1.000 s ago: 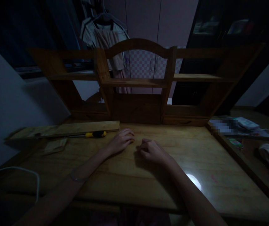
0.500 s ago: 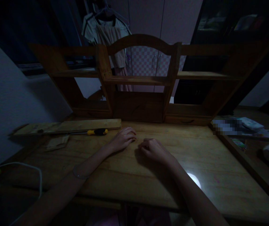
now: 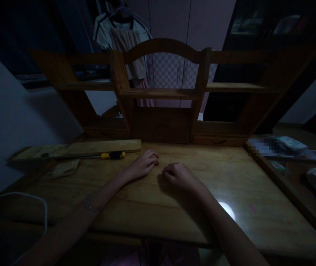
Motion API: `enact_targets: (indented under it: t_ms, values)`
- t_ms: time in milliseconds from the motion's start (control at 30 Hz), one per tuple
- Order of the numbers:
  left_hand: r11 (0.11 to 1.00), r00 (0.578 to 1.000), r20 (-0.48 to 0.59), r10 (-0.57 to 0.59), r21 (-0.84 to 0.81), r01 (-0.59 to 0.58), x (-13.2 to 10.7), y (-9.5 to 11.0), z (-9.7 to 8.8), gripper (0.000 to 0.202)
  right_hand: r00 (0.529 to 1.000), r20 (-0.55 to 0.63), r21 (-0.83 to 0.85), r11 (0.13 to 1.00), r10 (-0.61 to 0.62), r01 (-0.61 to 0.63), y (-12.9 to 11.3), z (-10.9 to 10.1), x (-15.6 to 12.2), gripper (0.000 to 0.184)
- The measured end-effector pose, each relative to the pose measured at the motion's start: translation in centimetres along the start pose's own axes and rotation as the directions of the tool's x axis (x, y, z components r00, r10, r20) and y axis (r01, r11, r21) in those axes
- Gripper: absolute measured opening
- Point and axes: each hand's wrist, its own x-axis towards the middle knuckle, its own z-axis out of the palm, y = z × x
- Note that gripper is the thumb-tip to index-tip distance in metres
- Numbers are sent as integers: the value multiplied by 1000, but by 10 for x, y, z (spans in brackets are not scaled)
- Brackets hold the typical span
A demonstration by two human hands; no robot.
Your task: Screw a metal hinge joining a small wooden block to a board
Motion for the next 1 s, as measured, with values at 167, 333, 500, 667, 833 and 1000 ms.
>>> enact_targets:
  t_ms: [167,333,500,667,833,1000]
  values:
    - [1000,1000,23,-7,-26,8,0,1,1,21,1000,1,3,1000,5,-5,-2,0,0,29]
    - [998,997,72,-17,-62,22,-1,3,3,26,1000,-5,-2,1000,5,-5,-3,1,1,28]
    - [996,994,104,-11,-88,20,-2,2,5,30,1000,-17,-11,1000,7,-7,-4,2,0,27]
    - [996,993,120,-10,-87,21,-3,0,6,31,1000,-21,-14,1000,10,-10,-4,3,0,27]
    - [993,991,136,-20,-112,36,-3,-2,7,31,1000,-21,-12,1000,12,-12,-3,4,0,26]
    - [990,989,143,-27,-136,46,-3,-1,9,36,1000,-21,-12,1000,14,-14,-4,4,0,26]
